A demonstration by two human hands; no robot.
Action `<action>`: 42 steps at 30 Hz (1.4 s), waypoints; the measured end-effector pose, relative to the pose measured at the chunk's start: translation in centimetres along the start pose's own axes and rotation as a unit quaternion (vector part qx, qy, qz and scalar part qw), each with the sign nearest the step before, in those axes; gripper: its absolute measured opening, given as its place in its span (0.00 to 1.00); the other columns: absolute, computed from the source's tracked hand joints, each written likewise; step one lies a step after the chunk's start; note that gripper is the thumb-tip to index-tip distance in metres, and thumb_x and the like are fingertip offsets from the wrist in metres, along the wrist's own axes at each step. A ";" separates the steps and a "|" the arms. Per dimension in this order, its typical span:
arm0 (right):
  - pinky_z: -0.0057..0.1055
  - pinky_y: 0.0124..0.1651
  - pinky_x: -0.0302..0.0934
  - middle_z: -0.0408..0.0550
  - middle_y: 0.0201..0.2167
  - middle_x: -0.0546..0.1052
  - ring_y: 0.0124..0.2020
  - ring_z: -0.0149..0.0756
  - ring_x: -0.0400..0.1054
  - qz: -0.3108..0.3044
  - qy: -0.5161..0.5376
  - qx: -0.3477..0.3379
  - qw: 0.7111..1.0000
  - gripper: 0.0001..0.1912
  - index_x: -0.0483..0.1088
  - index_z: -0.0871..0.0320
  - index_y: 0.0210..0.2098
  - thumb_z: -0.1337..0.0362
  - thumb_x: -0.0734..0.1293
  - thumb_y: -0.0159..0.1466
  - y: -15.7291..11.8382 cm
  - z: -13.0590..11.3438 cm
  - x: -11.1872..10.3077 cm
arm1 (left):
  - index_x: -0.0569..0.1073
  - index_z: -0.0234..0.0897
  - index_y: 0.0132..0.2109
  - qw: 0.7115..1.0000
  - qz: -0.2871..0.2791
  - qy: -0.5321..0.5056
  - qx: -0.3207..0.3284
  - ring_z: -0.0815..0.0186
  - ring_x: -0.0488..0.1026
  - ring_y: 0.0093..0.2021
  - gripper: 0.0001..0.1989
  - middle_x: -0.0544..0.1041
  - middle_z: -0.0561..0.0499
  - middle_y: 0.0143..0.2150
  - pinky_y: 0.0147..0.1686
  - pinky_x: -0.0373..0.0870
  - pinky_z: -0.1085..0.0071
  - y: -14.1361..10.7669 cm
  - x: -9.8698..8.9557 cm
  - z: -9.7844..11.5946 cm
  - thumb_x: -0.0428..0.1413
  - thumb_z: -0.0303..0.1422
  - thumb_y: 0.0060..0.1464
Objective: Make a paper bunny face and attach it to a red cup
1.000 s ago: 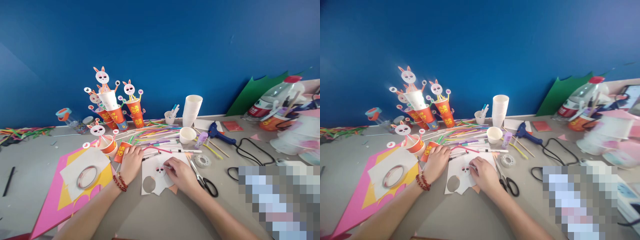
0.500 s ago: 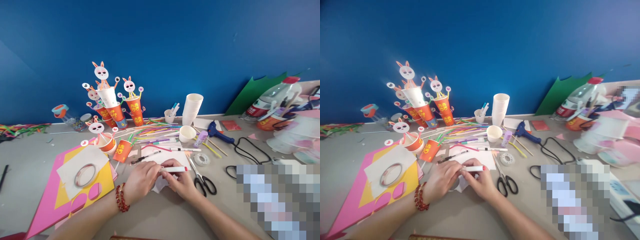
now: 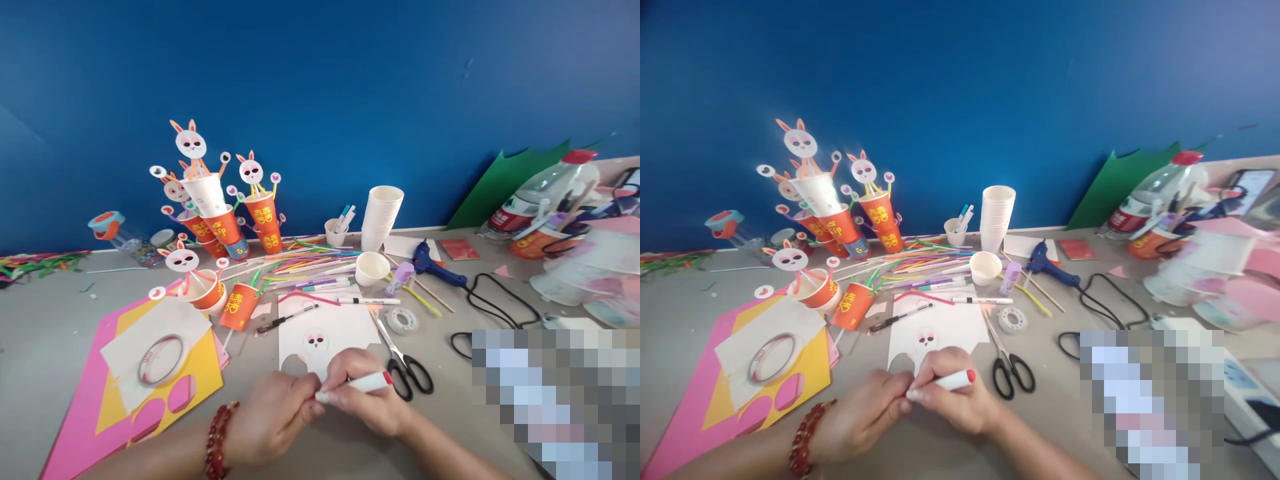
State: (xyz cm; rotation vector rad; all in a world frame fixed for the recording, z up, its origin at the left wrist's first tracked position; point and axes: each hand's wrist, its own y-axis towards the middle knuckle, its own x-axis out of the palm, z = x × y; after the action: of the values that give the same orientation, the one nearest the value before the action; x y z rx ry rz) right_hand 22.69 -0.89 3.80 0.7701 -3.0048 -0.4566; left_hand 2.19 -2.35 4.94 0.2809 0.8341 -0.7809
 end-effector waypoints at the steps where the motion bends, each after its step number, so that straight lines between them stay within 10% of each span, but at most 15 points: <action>1: 0.30 0.31 0.63 0.44 0.23 0.77 0.25 0.34 0.70 -0.018 -0.006 -0.006 1.000 0.12 0.76 0.54 0.27 0.56 0.67 0.64 -0.1 -0.2 0.2 | 0.64 0.40 0.39 0.998 -0.022 -0.051 -0.011 0.66 0.66 0.26 0.20 0.71 0.52 0.29 0.25 0.56 0.72 -0.2 -0.1 0.4 0.35 0.47 0.68; 7: 0.32 0.29 0.65 0.43 0.18 0.76 0.22 0.36 0.71 -0.016 0.025 -0.043 0.999 0.11 0.76 0.51 0.25 0.55 0.69 0.62 -0.3 -2.1 -1.6 | 0.58 0.38 0.31 0.926 -0.157 -0.341 -0.046 0.72 0.56 0.23 0.27 0.59 0.56 0.23 0.23 0.55 0.76 -1.3 -0.8 1.6 0.37 0.57 0.63; 10: 0.29 0.19 0.57 0.36 0.08 0.62 0.11 0.29 0.57 0.241 0.144 -0.131 0.951 0.12 0.73 0.50 0.22 0.54 0.70 0.60 0.1 -3.4 -4.6 | 0.55 0.39 0.29 0.916 -0.139 -0.356 -0.126 0.72 0.52 0.21 0.27 0.53 0.59 0.21 0.22 0.52 0.76 -2.5 -0.8 0.6 0.33 0.56 0.64; 12: 0.27 0.18 0.55 0.35 0.10 0.60 0.11 0.26 0.53 0.302 0.165 -0.129 0.930 0.10 0.72 0.52 0.24 0.58 0.69 0.60 0.5 -3.3 -5.6 | 0.57 0.38 0.30 0.954 -0.041 -0.250 -0.162 0.72 0.55 0.22 0.26 0.57 0.58 0.22 0.24 0.53 0.75 -3.0 -1.0 -0.7 0.32 0.52 0.67; 14: 0.24 0.15 0.50 0.39 0.18 0.71 0.13 0.26 0.58 0.221 0.155 -0.024 0.963 0.06 0.72 0.54 0.30 0.60 0.70 0.60 0.9 -2.2 -5.1 | 0.59 0.37 0.30 0.991 0.038 -0.054 -0.118 0.70 0.58 0.25 0.22 0.62 0.56 0.24 0.26 0.53 0.74 -2.7 -1.1 -2.1 0.46 0.50 0.64; 18: 0.26 0.22 0.57 0.45 0.27 0.76 0.21 0.30 0.65 0.115 0.052 0.140 0.982 0.05 0.68 0.57 0.35 0.61 0.67 0.63 1.7 1.1 -2.7 | 0.68 0.36 0.33 0.974 0.139 0.168 0.064 0.64 0.66 0.33 0.15 0.71 0.49 0.33 0.34 0.62 0.69 -0.5 -0.2 -3.9 0.47 0.37 0.67; 24: 0.26 0.24 0.51 0.39 0.22 0.66 0.23 0.29 0.59 0.148 -0.078 0.107 0.980 0.04 0.65 0.57 0.26 0.68 0.65 0.58 2.1 3.6 -1.7 | 0.71 0.36 0.53 0.950 0.174 0.244 0.090 0.54 0.68 0.49 0.13 0.72 0.42 0.50 0.47 0.70 0.57 1.2 1.5 -4.3 0.52 0.31 0.63; 42: 0.25 0.23 0.48 0.38 0.19 0.64 0.20 0.29 0.54 0.108 -0.162 0.110 0.975 0.04 0.64 0.57 0.24 0.68 0.61 0.56 1.9 5.4 -0.4 | 0.72 0.37 0.56 0.963 0.133 0.226 0.070 0.53 0.67 0.55 0.17 0.71 0.42 0.56 0.53 0.69 0.54 0.8 1.6 -5.4 0.54 0.38 0.62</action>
State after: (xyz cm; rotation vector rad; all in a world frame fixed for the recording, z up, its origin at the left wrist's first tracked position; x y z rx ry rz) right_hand 21.72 2.35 -0.83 0.3965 -3.4375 -0.2687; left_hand 0.41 0.12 0.10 0.7007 1.1439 -0.5278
